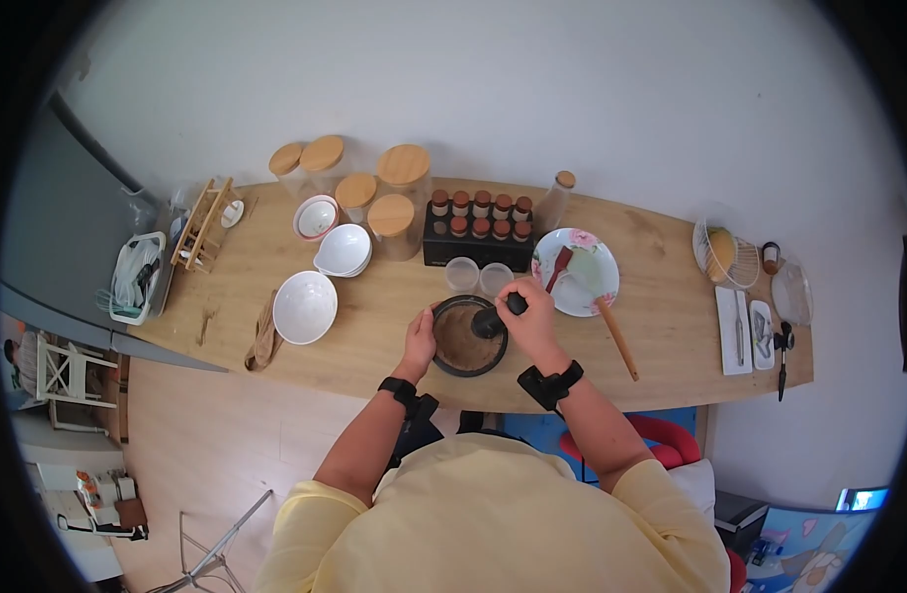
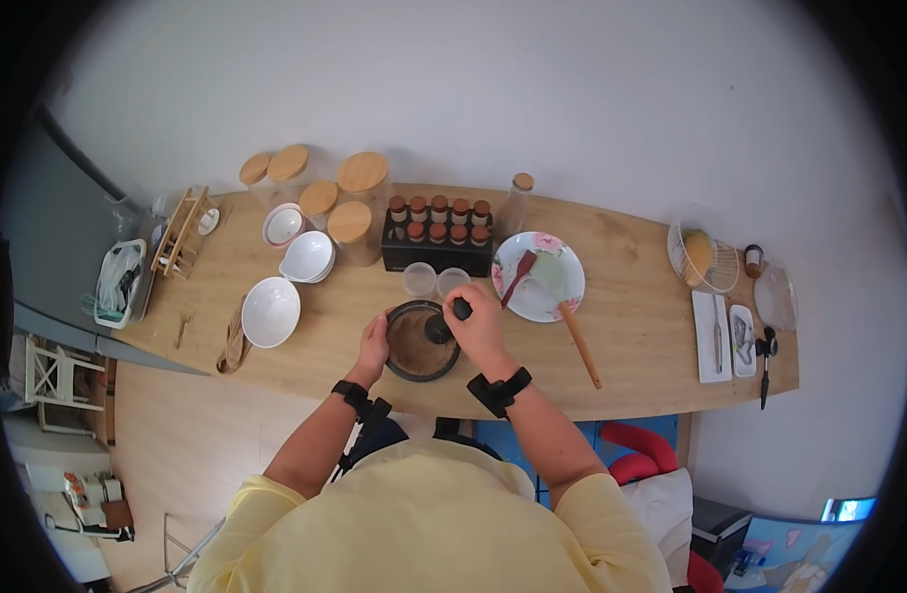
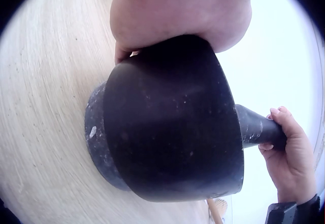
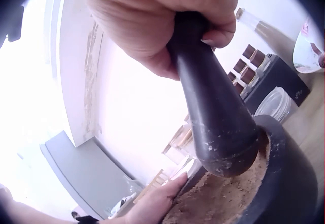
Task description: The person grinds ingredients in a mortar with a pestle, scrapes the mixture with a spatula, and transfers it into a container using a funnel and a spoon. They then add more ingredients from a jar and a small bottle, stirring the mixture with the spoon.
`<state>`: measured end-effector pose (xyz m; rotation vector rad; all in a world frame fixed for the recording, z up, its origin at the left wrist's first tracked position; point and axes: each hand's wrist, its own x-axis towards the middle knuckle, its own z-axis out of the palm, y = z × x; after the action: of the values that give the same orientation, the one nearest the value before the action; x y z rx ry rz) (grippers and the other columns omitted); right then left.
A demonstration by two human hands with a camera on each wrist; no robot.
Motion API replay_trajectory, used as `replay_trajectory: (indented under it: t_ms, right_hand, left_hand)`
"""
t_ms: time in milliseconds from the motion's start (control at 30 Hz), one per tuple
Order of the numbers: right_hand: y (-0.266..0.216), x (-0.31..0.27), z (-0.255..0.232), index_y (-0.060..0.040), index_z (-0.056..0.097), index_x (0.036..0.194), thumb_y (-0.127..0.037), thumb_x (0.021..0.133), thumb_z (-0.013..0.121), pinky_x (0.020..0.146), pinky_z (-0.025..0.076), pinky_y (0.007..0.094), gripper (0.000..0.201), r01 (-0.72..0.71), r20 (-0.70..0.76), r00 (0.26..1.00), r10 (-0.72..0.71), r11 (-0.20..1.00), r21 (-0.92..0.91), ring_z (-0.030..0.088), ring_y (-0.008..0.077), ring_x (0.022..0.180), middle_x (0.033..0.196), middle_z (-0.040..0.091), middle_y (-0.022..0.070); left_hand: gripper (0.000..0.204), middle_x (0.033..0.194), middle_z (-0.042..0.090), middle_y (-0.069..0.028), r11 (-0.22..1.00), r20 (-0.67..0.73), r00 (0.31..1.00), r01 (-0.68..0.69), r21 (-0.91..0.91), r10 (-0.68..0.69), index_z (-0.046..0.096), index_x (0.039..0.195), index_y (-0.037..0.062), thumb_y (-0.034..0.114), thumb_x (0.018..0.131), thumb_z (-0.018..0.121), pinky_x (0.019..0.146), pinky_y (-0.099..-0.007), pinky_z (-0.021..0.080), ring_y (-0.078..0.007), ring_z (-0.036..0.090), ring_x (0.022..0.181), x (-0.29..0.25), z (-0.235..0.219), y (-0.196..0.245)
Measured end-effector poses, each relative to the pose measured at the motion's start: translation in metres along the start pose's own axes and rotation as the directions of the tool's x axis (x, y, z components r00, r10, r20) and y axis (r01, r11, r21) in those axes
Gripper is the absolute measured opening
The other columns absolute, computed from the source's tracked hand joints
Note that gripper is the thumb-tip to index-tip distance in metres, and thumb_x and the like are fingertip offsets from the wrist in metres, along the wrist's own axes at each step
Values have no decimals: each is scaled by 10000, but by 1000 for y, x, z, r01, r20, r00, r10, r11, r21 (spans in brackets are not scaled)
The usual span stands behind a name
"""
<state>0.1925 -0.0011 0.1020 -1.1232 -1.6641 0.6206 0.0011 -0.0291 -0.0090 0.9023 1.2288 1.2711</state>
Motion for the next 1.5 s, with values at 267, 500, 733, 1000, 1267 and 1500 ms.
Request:
replay_trajectory:
  t_ms: [267,500,733,1000,1267,1500]
  right_hand:
    - [2,-1,-3,-33,571,758,13,677,660,667,445,295,129,-46,-28,998,47,999,25,566,217,716,750,562,75]
    - [15,-3,-8,-36,564,768,0,678,660,686,450,306,136,-120,-84,989,123,992,39,572,236,714,758,577,82]
    - [19,-5,-13,-36,558,767,-13,688,665,685,444,296,135,-169,-103,979,173,984,48,557,210,704,732,567,72]
    - [24,-13,-22,-29,557,794,-85,689,712,676,448,306,195,-215,-102,971,217,976,34,559,219,712,765,575,87]
    - [8,-45,-63,-3,620,934,-224,642,780,674,467,347,400,-274,218,922,320,937,-217,585,295,741,823,610,153]
    - [23,-80,-53,-1,635,866,-233,723,729,579,429,268,288,-770,533,558,636,636,47,543,98,636,697,603,75]
  left_hand:
    - [419,1088,604,-99,999,-29,998,50,18,-49,552,1152,-33,279,989,324,923,-267,387,-169,537,1021,-1,1,4]
    - [425,1082,607,-106,999,-22,999,36,35,-35,551,1148,-38,285,989,325,922,-268,386,-174,541,1019,1,0,-2]
    - [422,1089,605,-108,998,-7,1000,10,54,-10,550,1146,-41,279,990,323,927,-269,383,-176,538,1028,1,-1,0]
    - [418,1094,600,-107,998,11,1000,-14,59,13,548,1145,-40,275,991,321,930,-270,380,-175,534,1033,0,-3,1]
    - [423,1137,581,-101,997,1,998,57,55,-58,523,1190,-30,269,991,299,951,-283,365,-182,523,1057,-1,0,4]
    - [437,1127,587,-110,996,-7,999,49,79,-48,527,1179,-41,282,991,300,951,-286,372,-184,524,1061,-2,0,5]
